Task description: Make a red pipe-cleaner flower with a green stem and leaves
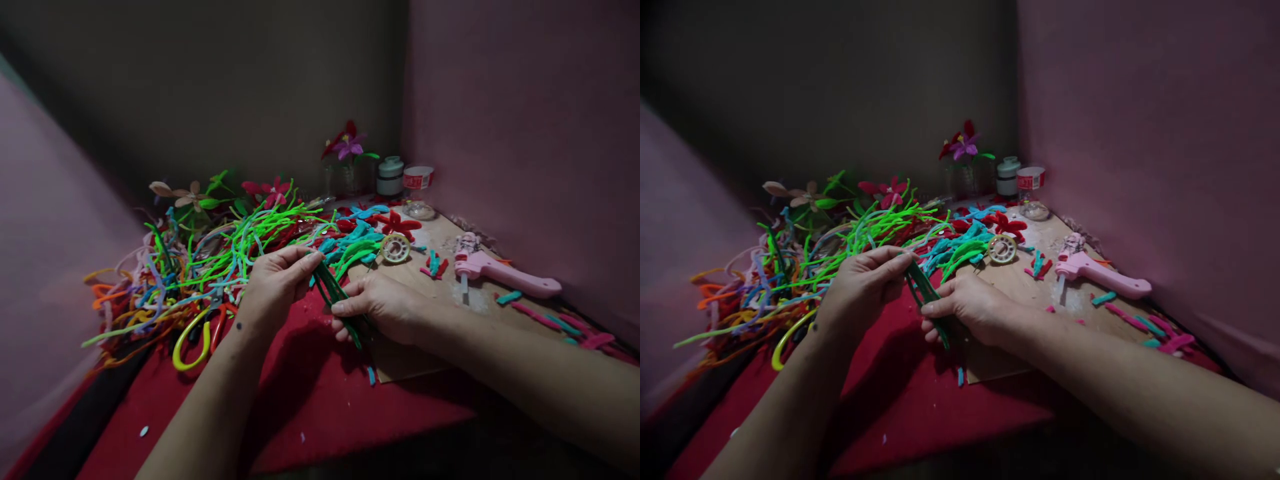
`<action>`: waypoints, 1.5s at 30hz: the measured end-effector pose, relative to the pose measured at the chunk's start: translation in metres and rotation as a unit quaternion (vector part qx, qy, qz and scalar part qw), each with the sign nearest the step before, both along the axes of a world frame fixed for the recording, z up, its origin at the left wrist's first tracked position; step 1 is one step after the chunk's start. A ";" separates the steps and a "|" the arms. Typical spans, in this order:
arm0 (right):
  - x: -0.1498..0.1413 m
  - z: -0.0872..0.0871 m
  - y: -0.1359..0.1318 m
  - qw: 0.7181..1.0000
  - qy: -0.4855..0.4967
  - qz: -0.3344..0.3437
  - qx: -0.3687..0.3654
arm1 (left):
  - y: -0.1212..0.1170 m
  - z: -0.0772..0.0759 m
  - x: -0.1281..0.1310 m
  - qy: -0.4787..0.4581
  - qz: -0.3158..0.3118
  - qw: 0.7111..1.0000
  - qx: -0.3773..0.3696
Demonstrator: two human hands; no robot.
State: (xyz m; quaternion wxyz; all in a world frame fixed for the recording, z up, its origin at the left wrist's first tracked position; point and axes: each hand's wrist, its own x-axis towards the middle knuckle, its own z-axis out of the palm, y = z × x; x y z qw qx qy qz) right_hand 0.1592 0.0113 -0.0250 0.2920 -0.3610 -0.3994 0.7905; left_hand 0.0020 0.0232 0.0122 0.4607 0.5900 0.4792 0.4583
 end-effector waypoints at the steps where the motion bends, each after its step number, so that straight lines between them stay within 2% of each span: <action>1: 0.000 0.001 -0.001 1.000 -0.003 0.002 0.007 | 0.000 0.000 0.000 0.016 0.011 1.000 0.010; 11: -0.002 -0.002 -0.003 0.995 0.009 0.029 0.094 | -0.003 0.001 0.003 0.149 0.100 0.977 0.113; 15: -0.003 -0.001 -0.004 0.992 0.003 0.026 0.122 | -0.003 -0.002 0.004 0.169 0.101 0.971 0.134; 21: -0.006 -0.001 -0.003 0.991 -0.046 0.029 0.125 | -0.005 -0.004 0.006 0.195 0.116 0.961 0.160; 26: -0.006 -0.002 -0.004 0.976 -0.084 0.016 0.201 | -0.005 -0.004 0.004 0.219 0.112 0.955 0.169; 30: -0.005 -0.003 -0.005 0.983 -0.058 0.021 0.175 | -0.006 0.000 0.004 0.218 0.107 0.958 0.153; 34: -0.004 -0.004 -0.007 0.989 -0.025 0.037 0.141 | -0.008 0.005 0.006 0.175 0.101 0.972 0.117; 38: -0.003 -0.002 -0.008 0.992 0.000 0.049 0.115 | -0.004 0.007 0.004 0.014 0.046 0.999 0.013; 41: -0.002 0.000 -0.008 0.993 0.010 0.057 0.108 | 0.002 0.005 -0.001 -0.090 -0.018 0.994 -0.062; 43: -0.001 0.000 -0.007 0.992 0.010 0.060 0.109 | 0.005 0.003 -0.003 -0.105 -0.040 0.990 -0.083; 45: -0.001 -0.001 -0.006 0.992 0.007 0.061 0.111 | 0.006 0.001 -0.004 -0.088 -0.026 0.993 -0.077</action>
